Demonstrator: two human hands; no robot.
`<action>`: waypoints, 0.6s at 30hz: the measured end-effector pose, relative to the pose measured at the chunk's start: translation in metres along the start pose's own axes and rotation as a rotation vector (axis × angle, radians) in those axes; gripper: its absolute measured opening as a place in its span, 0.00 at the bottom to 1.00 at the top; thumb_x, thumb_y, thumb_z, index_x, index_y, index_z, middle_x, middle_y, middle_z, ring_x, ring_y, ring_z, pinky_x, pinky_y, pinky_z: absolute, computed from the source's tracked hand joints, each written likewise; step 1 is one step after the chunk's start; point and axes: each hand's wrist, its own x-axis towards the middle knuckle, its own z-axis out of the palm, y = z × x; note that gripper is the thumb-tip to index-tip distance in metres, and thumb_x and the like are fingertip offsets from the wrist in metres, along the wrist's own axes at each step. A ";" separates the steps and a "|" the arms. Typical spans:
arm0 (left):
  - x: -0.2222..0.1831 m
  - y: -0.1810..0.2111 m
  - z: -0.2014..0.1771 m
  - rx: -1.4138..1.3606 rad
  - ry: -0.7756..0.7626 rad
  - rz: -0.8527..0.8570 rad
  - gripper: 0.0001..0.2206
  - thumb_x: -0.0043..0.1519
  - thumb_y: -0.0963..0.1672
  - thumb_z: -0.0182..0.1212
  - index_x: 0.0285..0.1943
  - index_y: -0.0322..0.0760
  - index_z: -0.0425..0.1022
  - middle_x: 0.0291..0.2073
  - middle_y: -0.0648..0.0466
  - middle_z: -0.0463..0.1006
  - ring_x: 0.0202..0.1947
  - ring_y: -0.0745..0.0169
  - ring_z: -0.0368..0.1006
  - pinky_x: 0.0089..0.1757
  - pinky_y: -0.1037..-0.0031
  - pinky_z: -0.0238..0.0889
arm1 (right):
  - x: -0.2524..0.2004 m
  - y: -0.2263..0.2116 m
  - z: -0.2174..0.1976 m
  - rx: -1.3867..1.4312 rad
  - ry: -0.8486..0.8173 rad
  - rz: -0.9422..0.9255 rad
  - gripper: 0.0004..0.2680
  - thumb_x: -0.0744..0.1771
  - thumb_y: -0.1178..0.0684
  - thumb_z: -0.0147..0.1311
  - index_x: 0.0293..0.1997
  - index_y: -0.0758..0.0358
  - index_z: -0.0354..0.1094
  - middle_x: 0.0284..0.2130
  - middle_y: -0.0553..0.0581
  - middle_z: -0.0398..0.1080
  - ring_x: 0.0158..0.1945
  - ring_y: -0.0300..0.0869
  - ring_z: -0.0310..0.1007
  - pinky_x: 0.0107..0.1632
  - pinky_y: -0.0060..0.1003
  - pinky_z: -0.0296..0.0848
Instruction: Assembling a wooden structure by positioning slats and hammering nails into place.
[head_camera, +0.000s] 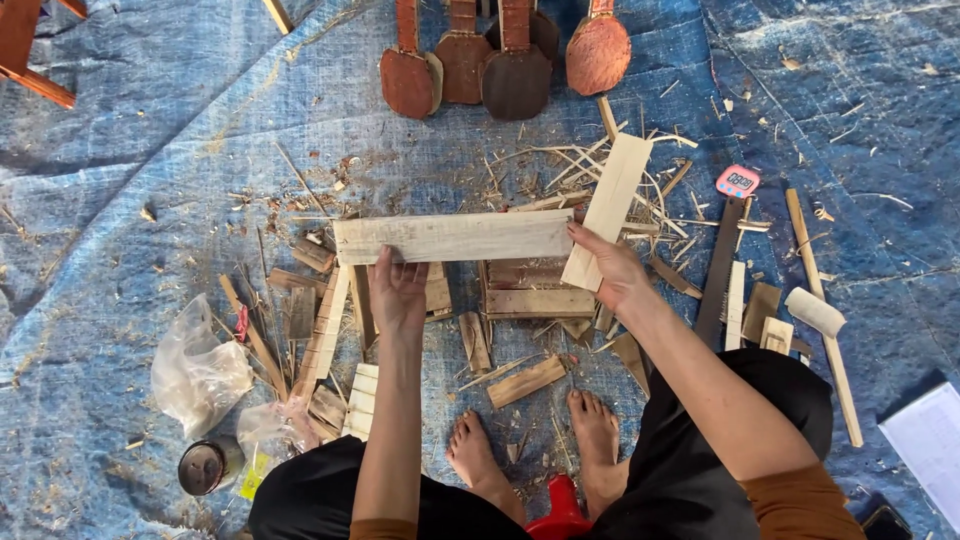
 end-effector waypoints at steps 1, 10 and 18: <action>-0.004 -0.006 0.003 0.004 0.002 -0.002 0.07 0.61 0.44 0.70 0.46 0.47 0.80 0.40 0.54 0.83 0.41 0.54 0.82 0.50 0.59 0.78 | -0.006 -0.004 0.003 0.002 0.003 0.003 0.14 0.59 0.58 0.73 0.46 0.63 0.76 0.39 0.58 0.79 0.39 0.49 0.82 0.43 0.46 0.82; -0.001 -0.027 -0.005 -0.019 -0.049 -0.080 0.07 0.61 0.43 0.71 0.44 0.38 0.80 0.41 0.48 0.84 0.42 0.51 0.82 0.52 0.57 0.75 | -0.006 -0.007 0.005 -0.062 -0.054 -0.048 0.15 0.60 0.57 0.71 0.49 0.60 0.77 0.40 0.55 0.79 0.41 0.45 0.82 0.42 0.44 0.82; 0.010 -0.007 -0.007 -0.093 -0.005 -0.011 0.07 0.62 0.42 0.70 0.46 0.39 0.78 0.45 0.45 0.83 0.47 0.46 0.81 0.53 0.52 0.76 | -0.030 -0.012 0.021 -0.563 -0.123 -0.344 0.09 0.71 0.54 0.50 0.55 0.67 0.70 0.26 0.58 0.75 0.25 0.42 0.76 0.30 0.40 0.77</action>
